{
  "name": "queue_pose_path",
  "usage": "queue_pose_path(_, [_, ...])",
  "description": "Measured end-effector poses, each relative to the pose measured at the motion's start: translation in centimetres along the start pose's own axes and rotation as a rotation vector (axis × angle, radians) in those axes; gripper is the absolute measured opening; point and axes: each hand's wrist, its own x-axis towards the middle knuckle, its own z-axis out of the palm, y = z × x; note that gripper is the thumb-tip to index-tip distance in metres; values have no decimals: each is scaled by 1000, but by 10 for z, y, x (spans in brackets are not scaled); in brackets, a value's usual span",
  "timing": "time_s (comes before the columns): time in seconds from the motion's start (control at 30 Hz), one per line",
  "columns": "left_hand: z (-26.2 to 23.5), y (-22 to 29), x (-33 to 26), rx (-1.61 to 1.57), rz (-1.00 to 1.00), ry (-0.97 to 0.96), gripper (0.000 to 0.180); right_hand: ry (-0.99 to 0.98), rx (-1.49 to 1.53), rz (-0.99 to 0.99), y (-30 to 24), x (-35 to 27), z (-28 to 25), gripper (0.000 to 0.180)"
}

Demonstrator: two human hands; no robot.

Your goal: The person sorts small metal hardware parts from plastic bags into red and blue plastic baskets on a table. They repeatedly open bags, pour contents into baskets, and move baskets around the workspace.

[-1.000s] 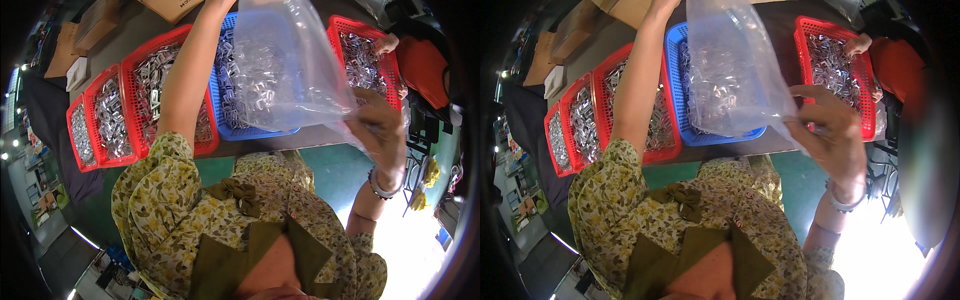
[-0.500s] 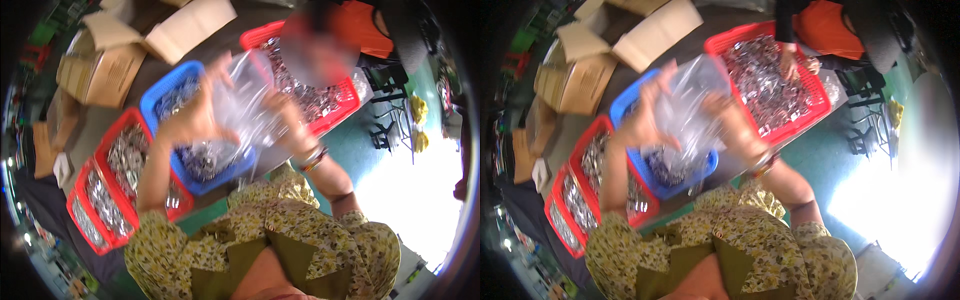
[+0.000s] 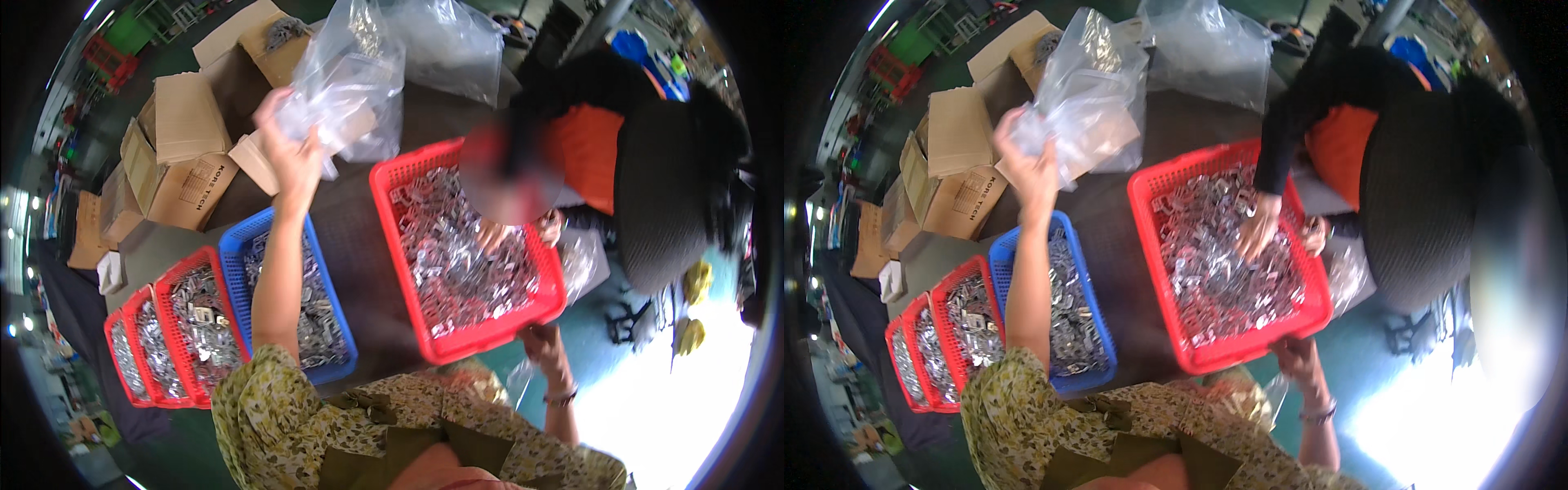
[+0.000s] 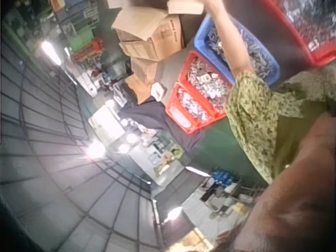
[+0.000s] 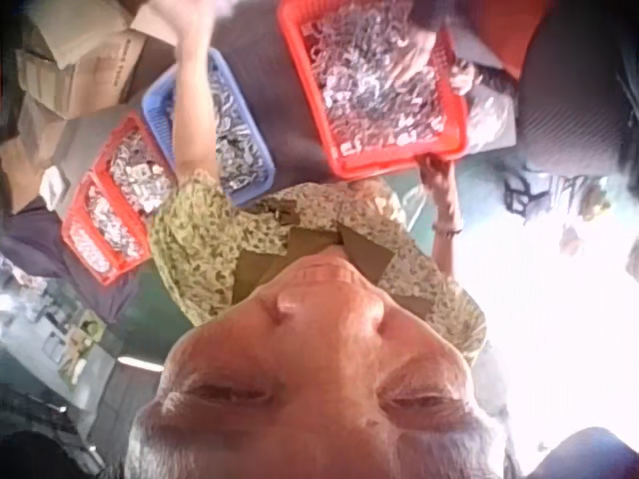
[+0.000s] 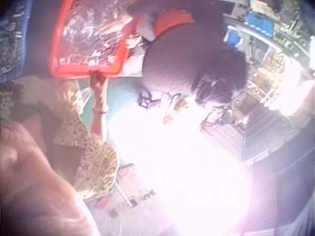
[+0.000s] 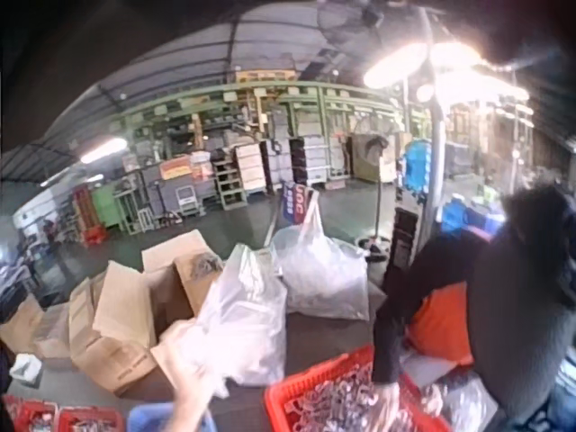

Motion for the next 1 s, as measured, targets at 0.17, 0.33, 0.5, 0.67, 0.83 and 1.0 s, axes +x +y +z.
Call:
queue_pose_path(0.17, [151, -52, 37, -366, -163, 322, 55, 235, 739, 97, 96, -55, -24, 27])
queue_pose_path(0.33, [302, -181, 15, -660, -543, 479, 87, 219, 967, 271, 149, -13, -66, 18])
queue_pose_path(0.5, [377, -193, -34, -36, -1275, -316, 108, 396, 773, 468, 143, -22, -79, 25])
queue_pose_path(0.67, [313, -225, -67, 174, -657, -675, 79, 277, 604, 465, 151, 8, -94, 38])
queue_pose_path(0.83, [148, -129, -104, 255, -315, -653, 49, 75, 344, 416, 149, 20, -90, 52])
queue_pose_path(1.0, [17, 27, -236, 400, -487, -488, 76, 226, 210, 398, 150, 60, -93, 34])
